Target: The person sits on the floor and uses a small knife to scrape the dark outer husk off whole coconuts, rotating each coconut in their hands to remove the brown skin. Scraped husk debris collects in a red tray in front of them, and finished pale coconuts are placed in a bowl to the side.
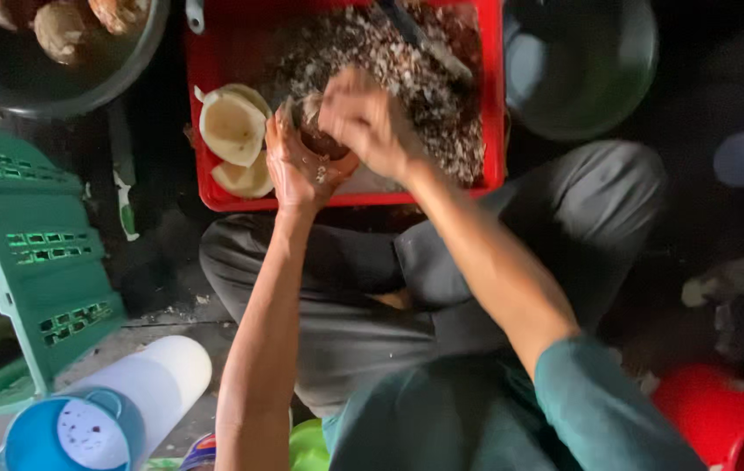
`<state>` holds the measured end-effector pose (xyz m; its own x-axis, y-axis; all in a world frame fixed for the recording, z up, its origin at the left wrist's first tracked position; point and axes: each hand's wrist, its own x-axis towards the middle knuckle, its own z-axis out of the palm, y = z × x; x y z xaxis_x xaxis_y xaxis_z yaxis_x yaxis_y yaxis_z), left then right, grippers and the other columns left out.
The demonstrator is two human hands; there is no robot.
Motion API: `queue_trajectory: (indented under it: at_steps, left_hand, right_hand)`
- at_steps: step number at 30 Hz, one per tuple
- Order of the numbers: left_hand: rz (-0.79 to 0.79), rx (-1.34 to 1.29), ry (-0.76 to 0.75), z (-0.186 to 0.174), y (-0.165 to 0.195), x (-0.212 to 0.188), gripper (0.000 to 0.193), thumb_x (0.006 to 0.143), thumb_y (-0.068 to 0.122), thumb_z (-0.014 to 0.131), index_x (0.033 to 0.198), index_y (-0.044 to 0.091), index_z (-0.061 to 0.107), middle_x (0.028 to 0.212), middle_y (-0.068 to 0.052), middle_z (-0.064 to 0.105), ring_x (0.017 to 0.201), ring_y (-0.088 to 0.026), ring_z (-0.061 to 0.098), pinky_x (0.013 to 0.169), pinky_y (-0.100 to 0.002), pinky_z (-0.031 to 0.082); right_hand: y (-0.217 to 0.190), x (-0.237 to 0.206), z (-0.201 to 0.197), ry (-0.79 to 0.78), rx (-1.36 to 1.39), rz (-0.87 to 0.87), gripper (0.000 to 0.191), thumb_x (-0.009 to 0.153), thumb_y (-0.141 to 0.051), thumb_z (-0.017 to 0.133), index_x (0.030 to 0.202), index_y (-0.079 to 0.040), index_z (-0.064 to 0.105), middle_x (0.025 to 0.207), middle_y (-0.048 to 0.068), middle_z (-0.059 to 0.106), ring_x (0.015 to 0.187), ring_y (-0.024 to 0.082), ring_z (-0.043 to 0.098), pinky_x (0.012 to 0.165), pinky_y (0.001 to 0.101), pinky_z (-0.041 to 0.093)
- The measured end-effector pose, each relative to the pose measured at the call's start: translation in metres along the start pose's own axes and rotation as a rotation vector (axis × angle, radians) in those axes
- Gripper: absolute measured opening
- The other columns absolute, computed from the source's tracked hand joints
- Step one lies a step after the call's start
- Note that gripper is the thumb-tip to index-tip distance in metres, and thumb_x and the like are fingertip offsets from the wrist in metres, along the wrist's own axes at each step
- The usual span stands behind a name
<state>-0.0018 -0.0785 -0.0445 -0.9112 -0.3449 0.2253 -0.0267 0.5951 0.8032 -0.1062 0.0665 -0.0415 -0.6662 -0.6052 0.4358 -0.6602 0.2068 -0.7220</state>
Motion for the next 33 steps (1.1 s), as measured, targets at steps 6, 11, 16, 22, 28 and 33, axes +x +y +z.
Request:
queue_trajectory:
  at_steps: [6,11,16,22,28,33]
  left_hand:
    - [0.215,0.064,0.179,-0.009,0.017,0.026,0.071,0.073,0.031,0.09,0.125,-0.004,0.057,0.116,-0.023,0.064,0.11,-0.042,0.06,0.095,-0.047,0.052]
    - [0.263,-0.018,0.123,-0.185,0.093,0.059,0.062,0.078,0.032,0.087,0.123,0.001,0.058,0.114,-0.02,0.067,0.109,-0.041,0.062,0.096,-0.048,0.053]
    - [0.227,0.223,-0.015,-0.419,0.198,0.135,0.052,0.085,0.035,0.092,0.12,0.011,0.062,0.11,-0.017,0.067,0.104,-0.039,0.066,0.093,-0.047,0.056]
    - [0.013,-0.4,0.041,-0.448,0.231,0.158,0.089,0.066,0.033,0.094,0.136,0.002,0.05,0.123,-0.014,0.067,0.111,-0.033,0.069,0.1,-0.044,0.057]
    - [0.122,-0.222,0.052,-0.443,0.212,0.159,0.106,0.071,0.034,0.1,0.152,0.001,0.04,0.145,-0.019,0.056,0.134,-0.033,0.059,0.115,-0.042,0.048]
    - [0.416,0.141,0.05,-0.443,0.217,0.182,0.124,0.058,0.04,0.101,0.152,-0.002,0.034,0.146,-0.024,0.048,0.135,-0.043,0.049,0.114,-0.054,0.037]
  right_hand:
    - [-0.01,0.004,0.013,0.089,0.169,0.155,0.022,0.101,-0.029,0.072,0.105,-0.008,0.075,0.111,0.002,0.07,0.106,0.019,0.069,0.098,0.0365,0.055]
    - [-0.164,0.103,0.004,0.217,0.152,0.133,0.024,0.103,-0.028,0.07,0.099,-0.005,0.074,0.113,0.005,0.067,0.104,0.022,0.068,0.093,0.034,0.057]
    - [-0.39,0.247,-0.016,0.289,0.163,0.08,0.02,0.104,-0.023,0.071,0.106,-0.003,0.073,0.117,0.01,0.063,0.111,0.026,0.062,0.097,0.0409,0.054]
    - [-0.376,0.273,-0.018,0.387,0.615,0.477,0.028,0.106,-0.021,0.068,0.122,0.001,0.073,0.1,0.01,0.061,0.087,0.018,0.054,0.076,0.0359,0.046]
    - [-0.327,0.251,-0.01,0.394,0.479,0.51,0.031,0.107,-0.026,0.063,0.128,-0.005,0.072,0.118,0.01,0.073,0.108,0.017,0.069,0.092,0.033,0.057]
    - [-0.301,0.261,-0.038,0.561,0.512,0.544,0.028,0.105,-0.024,0.066,0.127,-0.007,0.074,0.12,0.011,0.075,0.111,0.019,0.067,0.097,0.0325,0.052]
